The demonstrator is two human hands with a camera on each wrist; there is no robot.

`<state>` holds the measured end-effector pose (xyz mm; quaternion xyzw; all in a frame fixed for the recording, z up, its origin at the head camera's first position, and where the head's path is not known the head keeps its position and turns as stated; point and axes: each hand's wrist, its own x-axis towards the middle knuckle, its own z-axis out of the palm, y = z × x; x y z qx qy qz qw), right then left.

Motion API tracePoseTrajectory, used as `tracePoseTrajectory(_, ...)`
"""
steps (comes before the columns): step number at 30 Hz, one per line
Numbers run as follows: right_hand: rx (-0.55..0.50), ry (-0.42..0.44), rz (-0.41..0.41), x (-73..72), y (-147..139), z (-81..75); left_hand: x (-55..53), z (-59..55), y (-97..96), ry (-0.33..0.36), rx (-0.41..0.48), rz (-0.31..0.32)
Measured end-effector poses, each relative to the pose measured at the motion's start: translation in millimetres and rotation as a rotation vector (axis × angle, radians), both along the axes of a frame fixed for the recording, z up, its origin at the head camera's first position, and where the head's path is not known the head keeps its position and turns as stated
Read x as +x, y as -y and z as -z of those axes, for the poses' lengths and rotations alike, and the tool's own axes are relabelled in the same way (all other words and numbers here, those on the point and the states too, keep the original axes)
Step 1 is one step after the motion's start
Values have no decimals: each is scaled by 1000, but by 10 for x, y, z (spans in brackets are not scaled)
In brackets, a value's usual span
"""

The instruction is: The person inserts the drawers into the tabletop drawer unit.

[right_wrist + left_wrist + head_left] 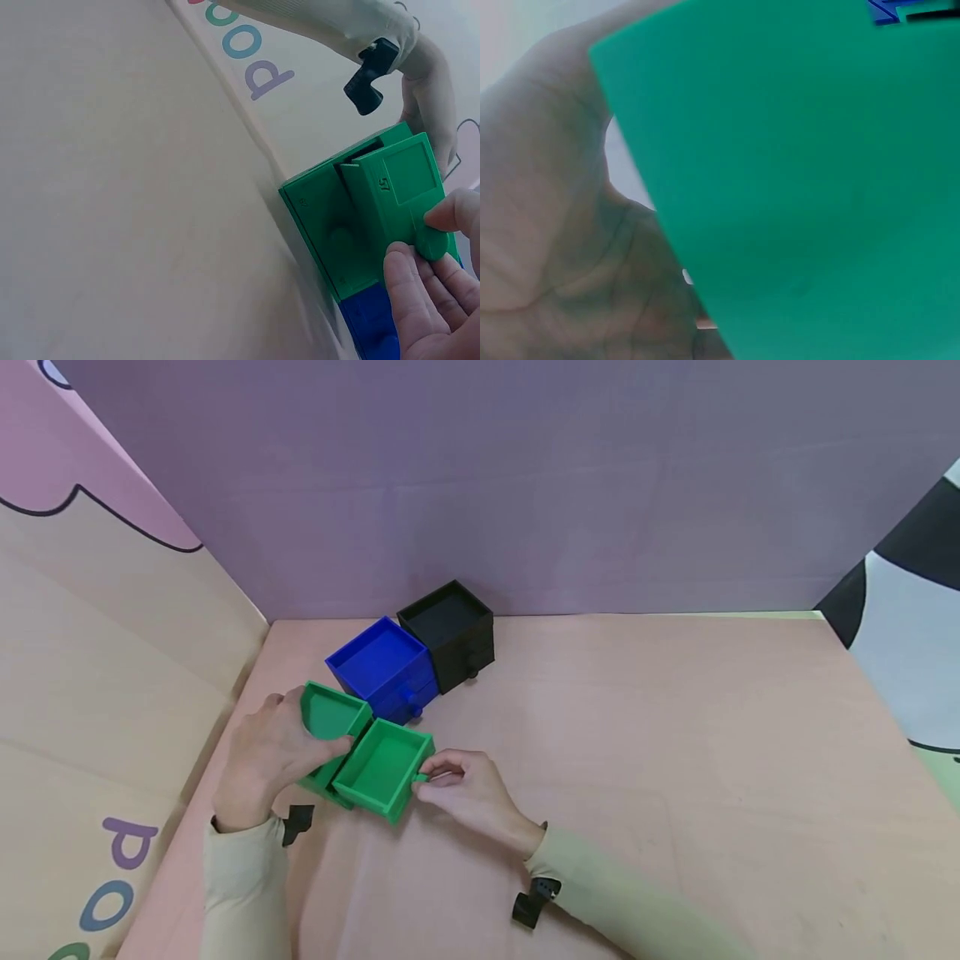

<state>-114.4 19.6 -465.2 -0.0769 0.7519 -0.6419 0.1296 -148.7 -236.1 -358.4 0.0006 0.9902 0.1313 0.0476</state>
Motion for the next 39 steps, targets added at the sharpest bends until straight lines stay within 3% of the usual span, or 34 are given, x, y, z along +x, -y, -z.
tracePoseTrajectory(24,37,-58,9,19,77,-33,3,5,-2,-6,-3,0)
tracePoseTrajectory(39,19,-73,-18,3,159,32,11,7,5,18,-6,-13)
